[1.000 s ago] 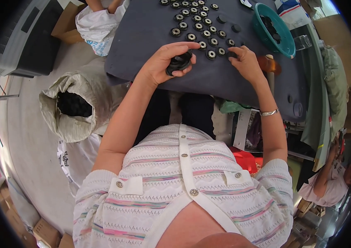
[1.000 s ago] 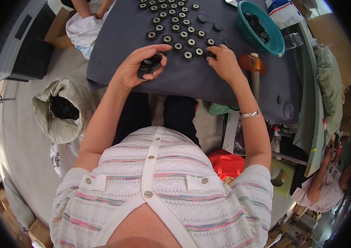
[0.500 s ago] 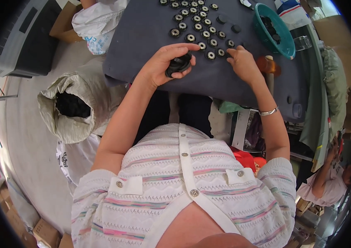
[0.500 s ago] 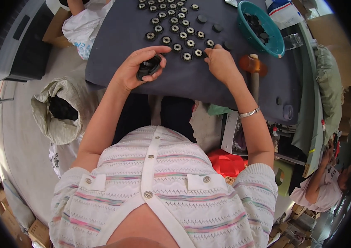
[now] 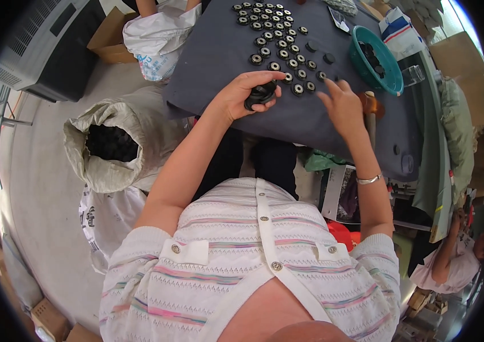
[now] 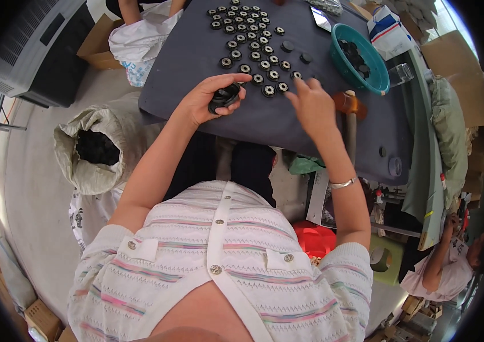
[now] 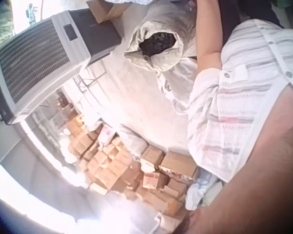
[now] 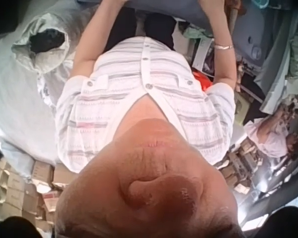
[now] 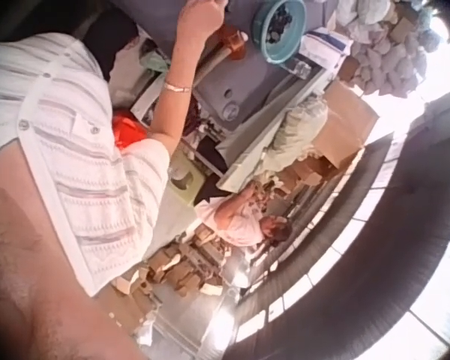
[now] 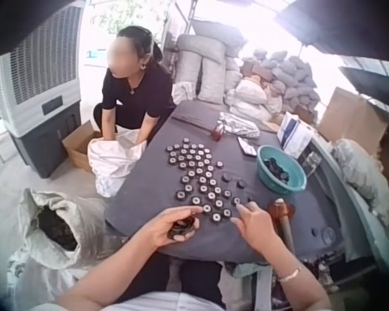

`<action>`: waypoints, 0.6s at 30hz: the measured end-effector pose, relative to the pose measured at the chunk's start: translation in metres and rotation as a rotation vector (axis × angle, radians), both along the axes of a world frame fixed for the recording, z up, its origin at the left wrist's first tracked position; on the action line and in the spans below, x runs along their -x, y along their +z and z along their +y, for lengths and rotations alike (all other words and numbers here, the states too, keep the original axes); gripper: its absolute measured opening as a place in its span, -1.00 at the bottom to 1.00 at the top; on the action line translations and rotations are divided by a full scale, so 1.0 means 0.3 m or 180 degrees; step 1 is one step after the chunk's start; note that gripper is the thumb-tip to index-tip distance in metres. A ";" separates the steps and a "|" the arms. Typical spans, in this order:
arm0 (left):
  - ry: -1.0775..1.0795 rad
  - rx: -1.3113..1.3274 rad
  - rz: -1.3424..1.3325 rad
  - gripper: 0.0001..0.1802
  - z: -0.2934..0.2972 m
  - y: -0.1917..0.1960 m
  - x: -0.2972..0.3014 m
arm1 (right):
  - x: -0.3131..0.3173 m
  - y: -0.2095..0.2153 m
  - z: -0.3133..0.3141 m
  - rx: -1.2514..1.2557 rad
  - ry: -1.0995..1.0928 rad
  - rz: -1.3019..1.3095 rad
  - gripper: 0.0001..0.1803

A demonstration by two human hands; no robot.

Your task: The person assembles small mechanical components by inserting metal rings into rubber bases and seating them with a mallet.

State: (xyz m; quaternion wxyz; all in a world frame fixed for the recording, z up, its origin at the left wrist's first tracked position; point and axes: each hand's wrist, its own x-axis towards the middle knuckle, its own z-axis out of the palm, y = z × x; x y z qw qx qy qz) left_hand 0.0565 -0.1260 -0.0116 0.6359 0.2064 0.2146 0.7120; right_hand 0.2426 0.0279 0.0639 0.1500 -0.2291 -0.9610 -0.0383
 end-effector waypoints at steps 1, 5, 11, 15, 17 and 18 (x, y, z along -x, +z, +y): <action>-0.0045 -0.0014 0.0022 -0.63 -0.002 0.001 -0.006 | 0.031 0.019 -0.044 0.0406 0.0420 0.0232 -0.71; -0.0127 -0.0191 0.0231 -0.59 -0.017 0.002 0.003 | 0.199 -0.037 -0.116 0.1743 0.1912 0.0624 -0.79; -0.0122 0.0037 0.0222 -0.54 -0.030 0.003 -0.004 | 0.237 -0.002 -0.112 0.4065 0.1729 0.0096 -0.76; -0.0296 -0.0154 0.0232 -0.56 -0.029 0.022 -0.008 | 0.233 0.000 -0.083 0.4781 0.1523 -0.0181 -0.68; -0.0419 -0.0323 0.0372 -0.52 -0.024 0.015 -0.004 | 0.228 -0.005 -0.091 0.4763 0.1782 -0.0123 -0.65; -0.0388 -0.0299 0.0354 -0.52 -0.019 0.016 -0.003 | 0.227 -0.014 -0.091 0.4792 0.1796 -0.0154 -0.65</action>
